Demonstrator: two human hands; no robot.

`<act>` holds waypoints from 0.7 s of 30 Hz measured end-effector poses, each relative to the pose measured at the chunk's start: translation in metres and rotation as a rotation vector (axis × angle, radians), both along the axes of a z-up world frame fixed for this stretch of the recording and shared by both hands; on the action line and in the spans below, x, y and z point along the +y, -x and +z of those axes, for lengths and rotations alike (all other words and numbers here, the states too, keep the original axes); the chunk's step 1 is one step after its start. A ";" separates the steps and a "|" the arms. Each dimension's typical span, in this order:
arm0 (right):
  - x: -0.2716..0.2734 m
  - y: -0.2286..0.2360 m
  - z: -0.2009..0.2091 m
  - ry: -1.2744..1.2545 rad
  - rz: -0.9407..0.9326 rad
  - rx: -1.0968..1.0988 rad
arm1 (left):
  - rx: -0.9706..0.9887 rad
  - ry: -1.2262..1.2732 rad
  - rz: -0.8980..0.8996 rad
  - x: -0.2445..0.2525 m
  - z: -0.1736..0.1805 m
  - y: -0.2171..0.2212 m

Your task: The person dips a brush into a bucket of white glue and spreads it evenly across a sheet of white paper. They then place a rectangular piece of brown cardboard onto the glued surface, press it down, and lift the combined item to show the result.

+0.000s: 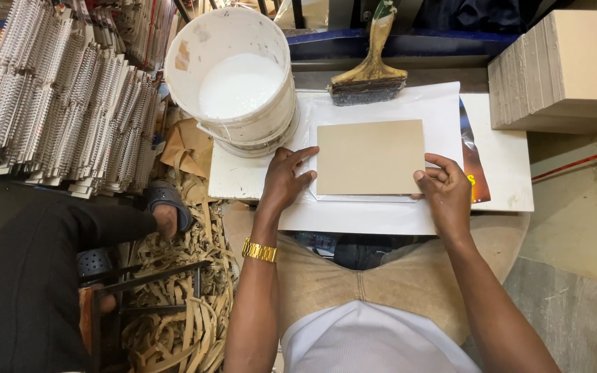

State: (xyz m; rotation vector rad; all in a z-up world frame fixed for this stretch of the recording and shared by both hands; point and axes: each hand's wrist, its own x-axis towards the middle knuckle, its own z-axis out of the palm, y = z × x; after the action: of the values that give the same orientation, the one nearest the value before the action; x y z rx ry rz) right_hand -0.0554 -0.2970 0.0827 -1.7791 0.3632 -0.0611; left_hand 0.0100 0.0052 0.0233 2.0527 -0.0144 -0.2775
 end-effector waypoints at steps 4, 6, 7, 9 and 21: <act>-0.004 -0.002 -0.002 0.007 0.004 -0.007 | 0.001 0.009 0.001 0.000 -0.004 -0.002; -0.011 -0.002 -0.004 0.098 0.021 -0.017 | 0.009 0.015 0.007 -0.001 -0.007 -0.003; -0.012 -0.006 -0.002 0.100 0.015 -0.016 | 0.010 0.018 0.001 0.002 -0.005 -0.003; -0.019 -0.008 0.004 0.259 0.065 -0.009 | 0.003 0.001 -0.002 0.001 -0.004 -0.002; -0.041 -0.024 -0.022 0.346 0.172 0.067 | 0.039 0.021 0.024 -0.001 0.012 0.000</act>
State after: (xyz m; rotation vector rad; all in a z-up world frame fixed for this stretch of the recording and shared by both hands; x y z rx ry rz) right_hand -0.0315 -0.3384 0.0609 -2.1527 0.2563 0.0610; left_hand 0.0102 0.0037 0.0355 2.0249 0.0310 -0.3017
